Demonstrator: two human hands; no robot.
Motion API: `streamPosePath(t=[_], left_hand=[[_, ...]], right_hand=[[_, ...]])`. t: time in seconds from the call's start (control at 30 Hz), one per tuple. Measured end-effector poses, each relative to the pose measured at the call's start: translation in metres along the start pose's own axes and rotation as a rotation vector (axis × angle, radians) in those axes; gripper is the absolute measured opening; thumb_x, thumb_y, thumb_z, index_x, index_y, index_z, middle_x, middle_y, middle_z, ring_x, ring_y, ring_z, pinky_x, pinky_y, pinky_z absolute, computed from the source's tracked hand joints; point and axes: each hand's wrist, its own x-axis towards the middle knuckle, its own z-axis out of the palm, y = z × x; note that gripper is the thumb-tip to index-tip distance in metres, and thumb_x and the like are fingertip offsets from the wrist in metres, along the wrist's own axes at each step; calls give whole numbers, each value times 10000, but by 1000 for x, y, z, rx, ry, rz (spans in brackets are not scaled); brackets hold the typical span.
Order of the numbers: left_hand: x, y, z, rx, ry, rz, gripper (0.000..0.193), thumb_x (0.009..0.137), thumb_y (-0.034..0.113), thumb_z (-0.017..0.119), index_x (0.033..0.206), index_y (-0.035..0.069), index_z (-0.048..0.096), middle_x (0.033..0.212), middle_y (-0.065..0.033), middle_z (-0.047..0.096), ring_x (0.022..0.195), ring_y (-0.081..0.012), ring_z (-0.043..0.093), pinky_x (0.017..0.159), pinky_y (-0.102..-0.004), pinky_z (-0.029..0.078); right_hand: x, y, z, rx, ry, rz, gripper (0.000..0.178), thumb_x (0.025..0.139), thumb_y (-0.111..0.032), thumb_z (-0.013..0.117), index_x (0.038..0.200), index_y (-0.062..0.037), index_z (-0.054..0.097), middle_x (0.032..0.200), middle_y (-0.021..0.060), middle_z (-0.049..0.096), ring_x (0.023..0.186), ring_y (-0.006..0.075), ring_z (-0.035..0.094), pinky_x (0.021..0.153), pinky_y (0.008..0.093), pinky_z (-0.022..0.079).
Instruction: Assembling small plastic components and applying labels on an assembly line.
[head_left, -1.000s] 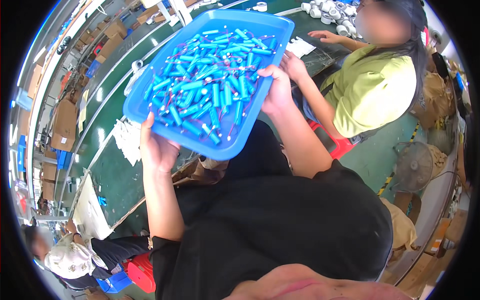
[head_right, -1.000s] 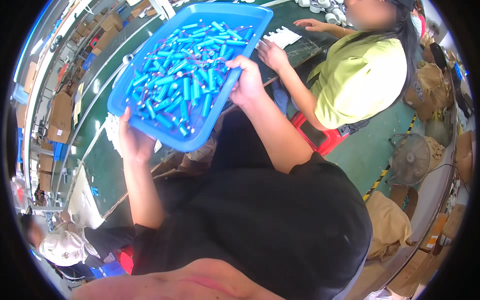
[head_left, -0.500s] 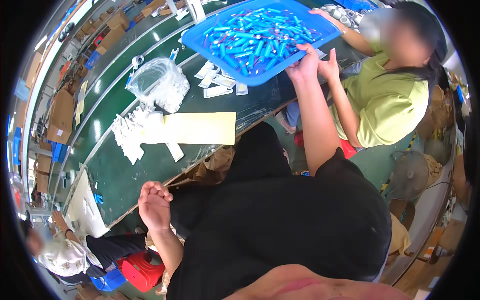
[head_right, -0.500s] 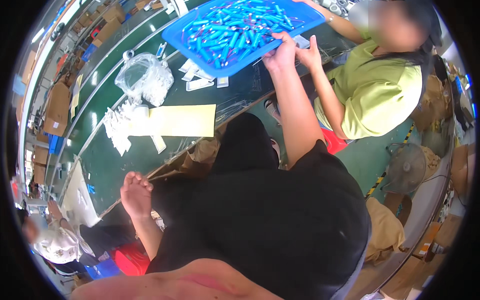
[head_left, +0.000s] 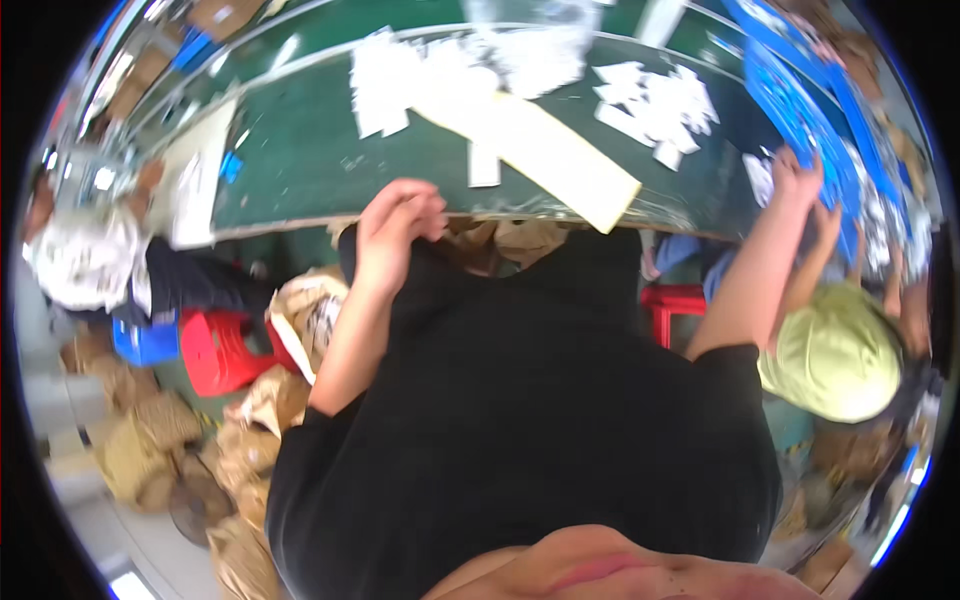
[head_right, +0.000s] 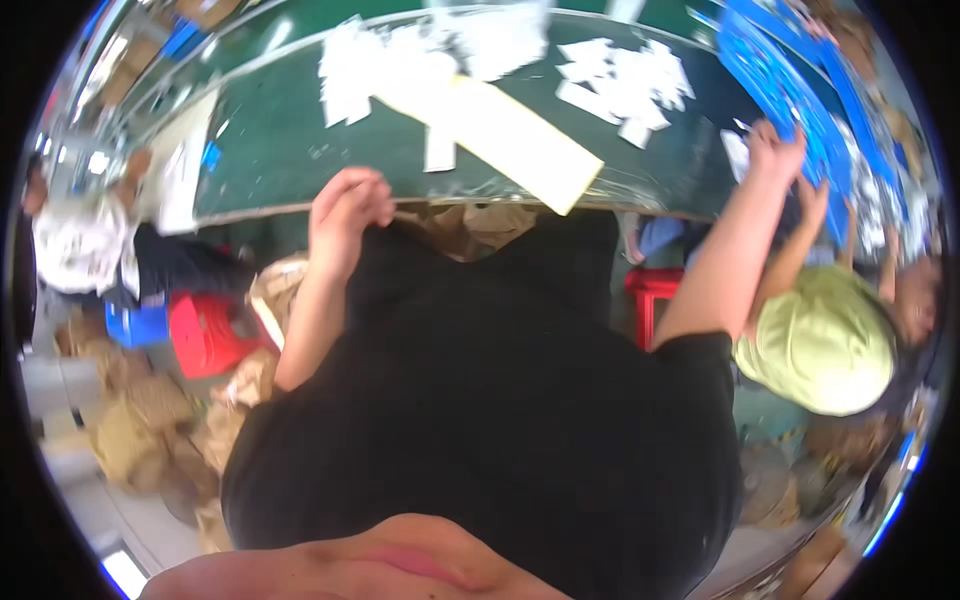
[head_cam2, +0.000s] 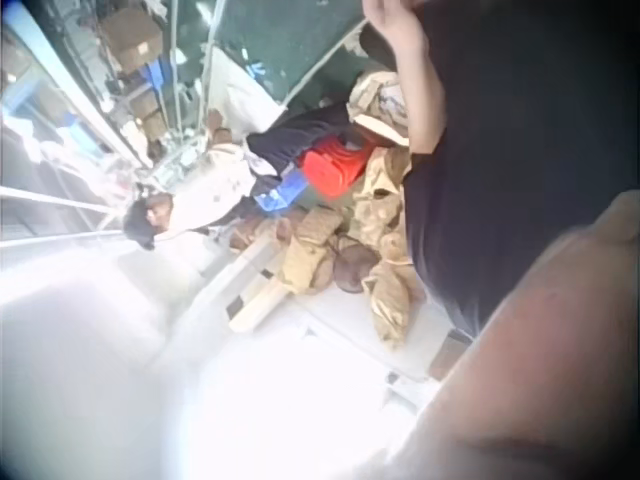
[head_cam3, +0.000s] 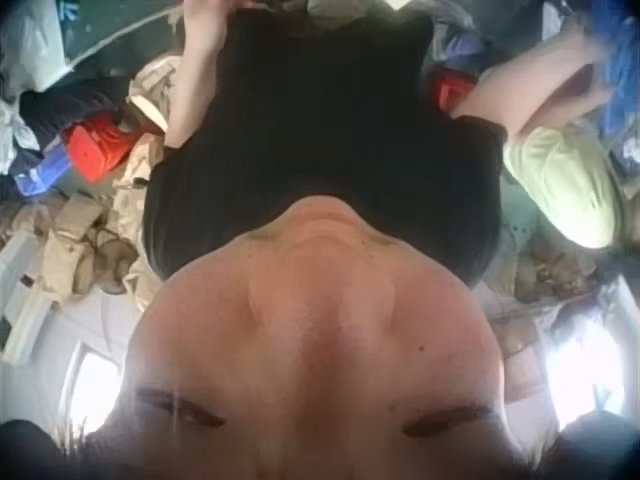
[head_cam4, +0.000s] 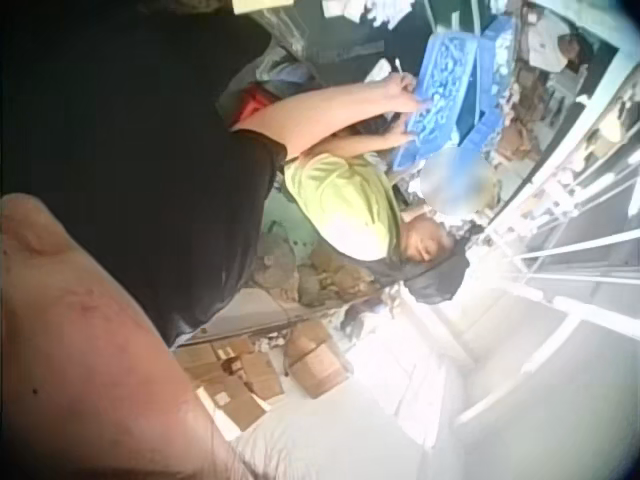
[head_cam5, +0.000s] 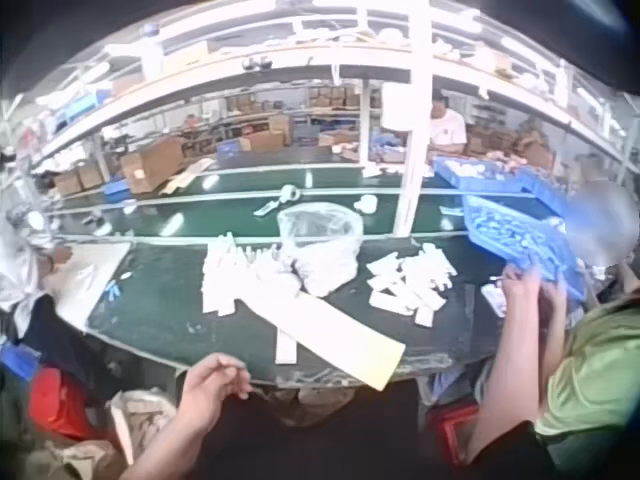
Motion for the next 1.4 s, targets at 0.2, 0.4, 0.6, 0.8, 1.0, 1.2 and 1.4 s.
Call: streamPosePath(t=[0.2, 0.4, 0.6, 0.8, 1.0, 1.2, 1.4], left_hand=[[15, -14, -18, 540, 198, 310, 122, 991, 44, 606, 1070, 2, 690, 935, -55, 701, 798, -97, 647, 700, -263, 528], [53, -18, -6, 1039, 85, 657, 174, 845, 74, 692, 1014, 39, 719, 957, -137, 687, 853, -339, 685, 777, -413, 564], [129, -1, -49, 1494, 358, 679, 284, 861, 179, 697, 1131, 109, 751, 1174, -127, 664, 1128, -332, 631, 964, -467, 530], [160, -6, -67, 1682, 367, 685, 306, 879, 213, 725, 1181, 164, 744, 1195, -87, 665, 1203, -289, 580, 1001, -486, 476], [111, 10, -52, 1233, 443, 1086, 202, 885, 33, 678, 1086, 52, 669, 1089, -120, 718, 1027, -332, 671, 935, -409, 515], [23, 0, -31, 1402, 225, 888, 234, 851, 10, 681, 1083, 29, 659, 1089, -135, 698, 1092, -341, 664, 967, -462, 507], [6, -25, -31, 1361, 46, 774, 192, 821, 51, 706, 1013, 48, 692, 1142, -97, 695, 1106, -310, 655, 970, -436, 519]], right_hand=[[-119, 179, 139, -383, 122, -19, 358, 1029, -138, 496, 1312, 74, 542, 1237, 251, 686, 488, 74, 298, 414, 227, 267], [-212, 237, 155, -1166, -315, -297, 202, 994, -98, 652, 1167, -5, 699, 1009, 109, 756, 623, 79, 550, 556, 252, 444], [-241, 280, 156, -1930, -488, -515, 146, 890, -163, 714, 1006, -92, 767, 920, 103, 750, 781, 279, 729, 711, 347, 563], [-237, 288, 122, -1846, -558, -619, 62, 865, -131, 715, 912, -96, 736, 813, 67, 686, 710, 272, 690, 650, 364, 540], [-239, 288, 122, -1884, -536, -523, 102, 839, -139, 725, 934, -105, 741, 870, 62, 682, 739, 273, 691, 671, 370, 547], [-247, 279, 153, -2075, -789, -337, 599, 756, -315, 836, 1328, -202, 698, 1249, 26, 659, 981, 266, 717, 818, 386, 573], [-240, 278, 149, -1939, -842, -418, 719, 697, -419, 884, 1339, -166, 681, 1174, 23, 679, 949, 283, 729, 794, 408, 585]])
